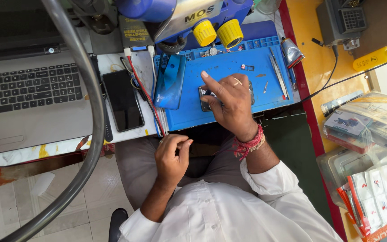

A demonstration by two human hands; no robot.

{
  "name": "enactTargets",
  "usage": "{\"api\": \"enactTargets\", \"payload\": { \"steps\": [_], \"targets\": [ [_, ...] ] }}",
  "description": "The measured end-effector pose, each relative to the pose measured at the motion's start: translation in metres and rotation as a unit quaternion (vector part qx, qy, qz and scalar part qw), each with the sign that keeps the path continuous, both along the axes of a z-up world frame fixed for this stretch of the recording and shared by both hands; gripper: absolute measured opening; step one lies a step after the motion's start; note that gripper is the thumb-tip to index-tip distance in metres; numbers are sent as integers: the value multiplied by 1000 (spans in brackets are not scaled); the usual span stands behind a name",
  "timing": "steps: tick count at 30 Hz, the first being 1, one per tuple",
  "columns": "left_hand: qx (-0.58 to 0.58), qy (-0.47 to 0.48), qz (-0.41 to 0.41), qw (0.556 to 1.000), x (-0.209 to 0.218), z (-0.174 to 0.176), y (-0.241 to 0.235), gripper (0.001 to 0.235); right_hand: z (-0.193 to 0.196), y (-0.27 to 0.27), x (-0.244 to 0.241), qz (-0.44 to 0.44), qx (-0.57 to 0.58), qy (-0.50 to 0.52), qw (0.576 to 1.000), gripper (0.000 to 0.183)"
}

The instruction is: The person uses a screwdriver to remove screws from a smartphone's internal frame, then handles the phone and its back cover. The person places the back cover on the mat and continues to manipulate the phone's internal components.

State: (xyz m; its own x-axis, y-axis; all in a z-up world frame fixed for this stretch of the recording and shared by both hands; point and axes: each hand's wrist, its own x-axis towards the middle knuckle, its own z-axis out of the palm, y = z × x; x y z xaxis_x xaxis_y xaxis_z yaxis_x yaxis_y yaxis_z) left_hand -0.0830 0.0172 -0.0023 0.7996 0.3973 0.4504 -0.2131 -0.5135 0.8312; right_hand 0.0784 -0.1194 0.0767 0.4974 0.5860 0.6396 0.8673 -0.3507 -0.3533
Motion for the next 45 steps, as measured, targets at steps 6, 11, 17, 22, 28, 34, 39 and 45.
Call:
{"api": "enactTargets", "payload": {
  "steps": [6,11,17,22,28,34,39,45],
  "targets": [
    [91,-42,-24,995,16,9,3,19,-3,2,-4,-29,-12,-28,999,61],
    [217,-60,-25,974,52,19,1,17,-22,-1,-4,24,2,95,995,67],
    [282,-62,-61,956,82,19,2,18,-57,-8,-8,-61,217,125,966,73],
    [304,-76,-71,947,86,14,3,17,-66,-49,23,-139,263,153,942,80],
    [349,-69,-97,930,89,20,4,21,-64,-58,58,-148,215,118,958,84],
    [284,-32,-105,953,93,20,6,23,-62,-45,73,-137,144,121,973,83],
    [235,-38,-98,966,98,12,5,22,-63,-41,76,-144,139,113,973,83],
    [251,-46,-98,962,97,6,9,21,-70,-43,75,-158,138,108,972,84]
  ]
}}
